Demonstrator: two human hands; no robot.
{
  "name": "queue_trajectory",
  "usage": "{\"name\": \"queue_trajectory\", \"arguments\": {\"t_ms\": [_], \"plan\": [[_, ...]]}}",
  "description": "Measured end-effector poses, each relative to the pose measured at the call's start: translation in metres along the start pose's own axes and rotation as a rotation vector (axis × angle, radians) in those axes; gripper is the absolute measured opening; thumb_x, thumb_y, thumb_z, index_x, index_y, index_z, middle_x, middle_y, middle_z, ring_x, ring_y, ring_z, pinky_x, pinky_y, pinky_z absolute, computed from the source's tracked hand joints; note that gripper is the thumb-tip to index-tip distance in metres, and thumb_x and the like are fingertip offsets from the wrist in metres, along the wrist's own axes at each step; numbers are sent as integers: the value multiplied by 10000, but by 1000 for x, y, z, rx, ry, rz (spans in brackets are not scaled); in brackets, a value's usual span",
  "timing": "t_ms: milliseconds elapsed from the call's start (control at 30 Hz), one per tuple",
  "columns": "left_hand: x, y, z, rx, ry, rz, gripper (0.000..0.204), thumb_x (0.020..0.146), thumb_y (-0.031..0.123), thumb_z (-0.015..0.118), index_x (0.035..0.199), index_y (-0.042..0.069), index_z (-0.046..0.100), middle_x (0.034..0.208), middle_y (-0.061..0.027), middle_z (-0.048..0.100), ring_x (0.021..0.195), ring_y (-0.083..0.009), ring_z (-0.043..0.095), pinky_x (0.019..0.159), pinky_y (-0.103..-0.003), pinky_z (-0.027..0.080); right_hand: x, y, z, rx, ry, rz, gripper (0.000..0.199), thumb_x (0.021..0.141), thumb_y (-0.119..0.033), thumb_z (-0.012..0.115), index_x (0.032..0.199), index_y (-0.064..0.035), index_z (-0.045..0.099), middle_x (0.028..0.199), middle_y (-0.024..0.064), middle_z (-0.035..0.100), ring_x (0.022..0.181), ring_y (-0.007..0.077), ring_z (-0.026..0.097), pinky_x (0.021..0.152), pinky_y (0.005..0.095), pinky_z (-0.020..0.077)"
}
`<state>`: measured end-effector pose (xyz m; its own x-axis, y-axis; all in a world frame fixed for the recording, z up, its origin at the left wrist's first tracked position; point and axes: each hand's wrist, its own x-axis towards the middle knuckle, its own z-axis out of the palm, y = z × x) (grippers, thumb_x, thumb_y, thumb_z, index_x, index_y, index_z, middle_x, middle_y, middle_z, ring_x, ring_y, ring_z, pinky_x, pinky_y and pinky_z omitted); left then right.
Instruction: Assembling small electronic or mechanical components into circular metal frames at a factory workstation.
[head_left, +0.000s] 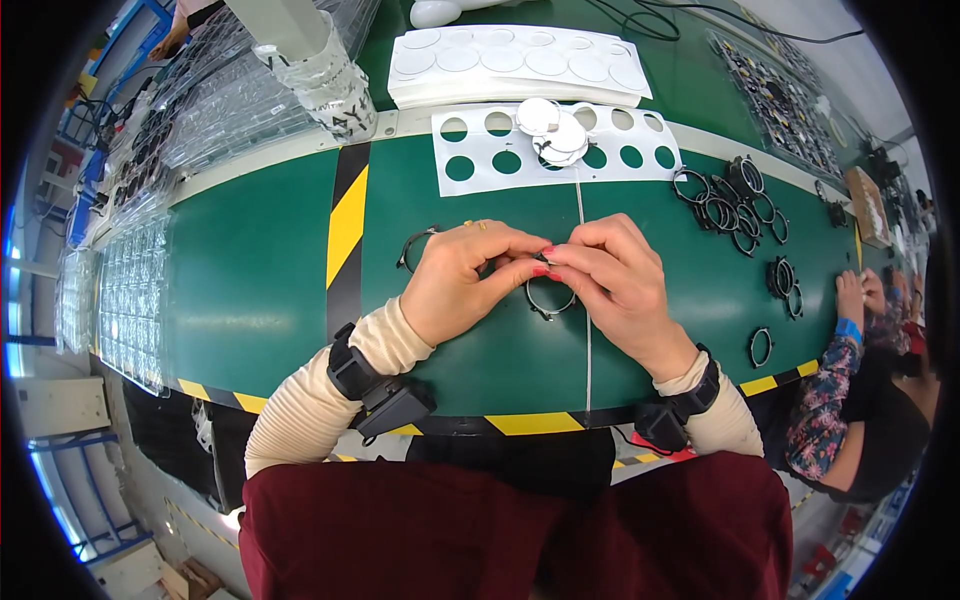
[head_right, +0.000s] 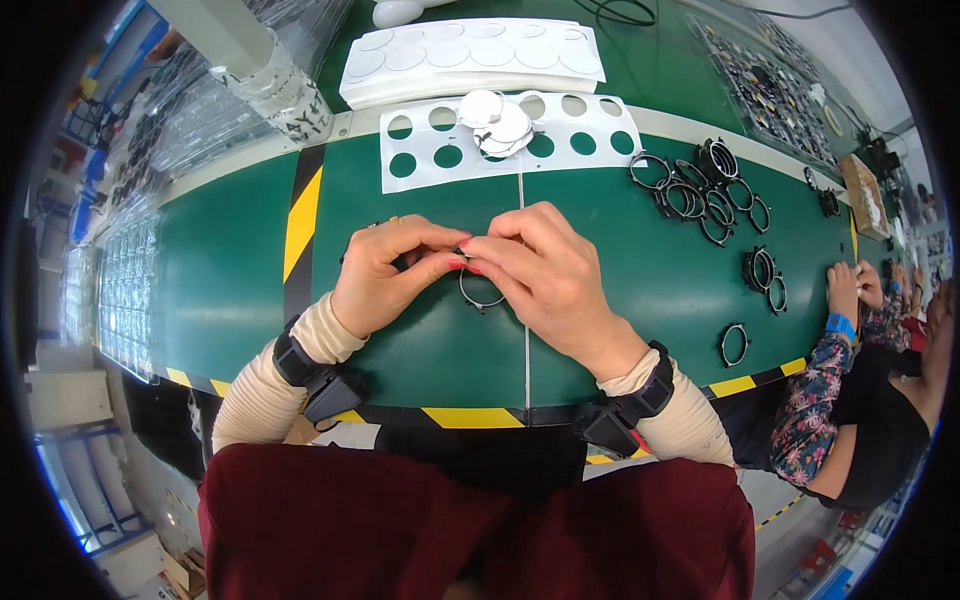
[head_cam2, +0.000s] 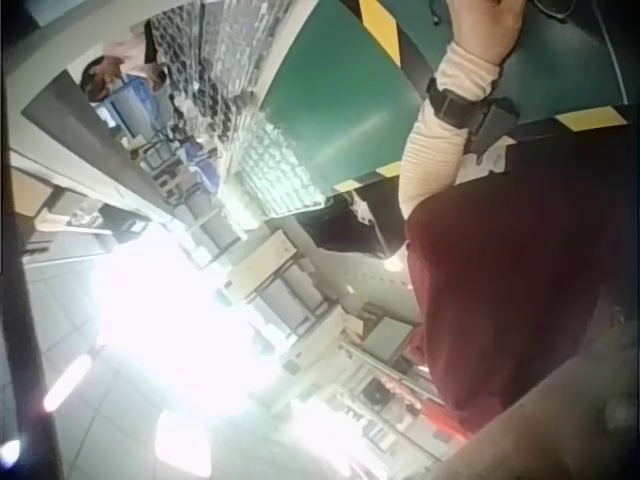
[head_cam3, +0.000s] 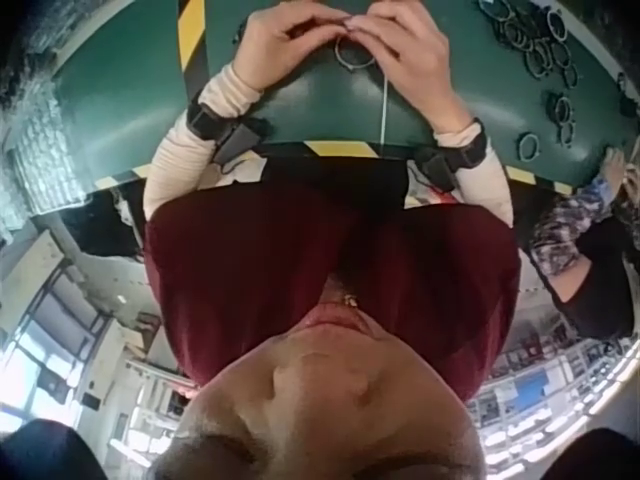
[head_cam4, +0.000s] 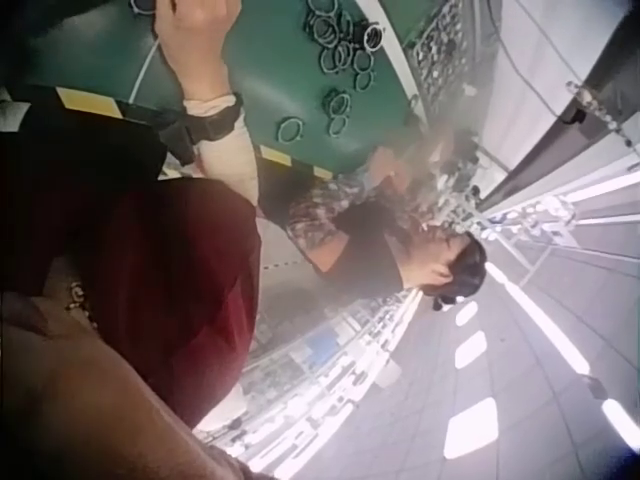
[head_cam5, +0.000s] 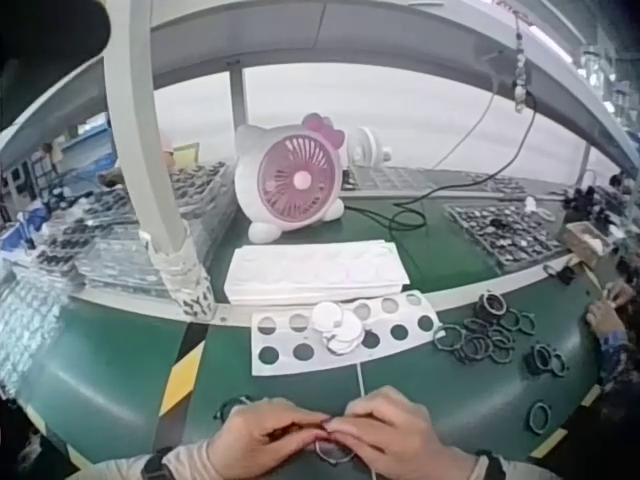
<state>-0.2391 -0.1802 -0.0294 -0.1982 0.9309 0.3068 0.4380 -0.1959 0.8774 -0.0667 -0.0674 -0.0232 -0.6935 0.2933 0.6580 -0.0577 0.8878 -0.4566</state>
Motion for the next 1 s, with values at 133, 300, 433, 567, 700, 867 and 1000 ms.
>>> {"name": "queue_trajectory", "arguments": {"t_ms": [133, 300, 433, 567, 700, 867, 1000], "plan": [[5, -3, 1, 169, 43, 215, 103, 852, 63, 703, 949, 29, 699, 785, -47, 676, 686, -134, 594, 605, -264, 466, 0, 3, 2, -24, 17, 5, 249, 703, 27, 775, 930, -35, 692, 863, 76, 610, 746, 232, 591, 592, 310, 472], [9, 0, -1, 107, 55, 45, 40, 866, 53, 674, 896, 28, 681, 777, -67, 667, 693, -193, 617, 621, -296, 478, 0, 11, -4, -22, 44, 74, 250, 700, 11, 780, 918, -40, 670, 823, 78, 615, 724, 235, 602, 587, 313, 479], [12, 3, -13, 18, 90, -185, 32, 859, 54, 676, 884, 34, 681, 780, -80, 662, 699, -236, 618, 640, -316, 485, -2, 15, -22, -7, -85, 81, 223, 709, -42, 787, 890, -49, 656, 801, 67, 608, 718, 222, 606, 568, 317, 471], [18, 3, -21, 158, -52, -72, 43, 830, 55, 694, 872, 44, 692, 789, -76, 654, 730, -254, 609, 678, -322, 488, -5, 17, -31, 25, -419, 56, 170, 730, -105, 776, 837, -65, 651, 779, 46, 585, 689, 208, 596, 548, 325, 453], [20, 2, -23, 241, -234, 243, 58, 793, 62, 708, 851, 59, 703, 801, -54, 644, 776, -241, 602, 709, -320, 486, -3, 22, -36, -69, -467, 39, 131, 746, -138, 755, 793, -82, 646, 758, 30, 558, 662, 204, 579, 530, 335, 434], [22, -1, -20, 362, -415, 348, 38, 766, 76, 713, 804, 79, 705, 792, -38, 603, 784, -235, 584, 724, -331, 483, 0, 25, -39, -91, -440, 71, 108, 749, -130, 740, 777, -89, 644, 754, 23, 548, 655, 207, 574, 523, 339, 427], [27, 2, -19, 462, -483, 412, 68, 752, 60, 721, 811, 81, 696, 787, -40, 583, 784, -236, 590, 713, -332, 484, 2, 27, -43, -89, -436, 69, 108, 748, -128, 740, 782, -88, 645, 752, 22, 547, 658, 205, 575, 524, 336, 430]]}}
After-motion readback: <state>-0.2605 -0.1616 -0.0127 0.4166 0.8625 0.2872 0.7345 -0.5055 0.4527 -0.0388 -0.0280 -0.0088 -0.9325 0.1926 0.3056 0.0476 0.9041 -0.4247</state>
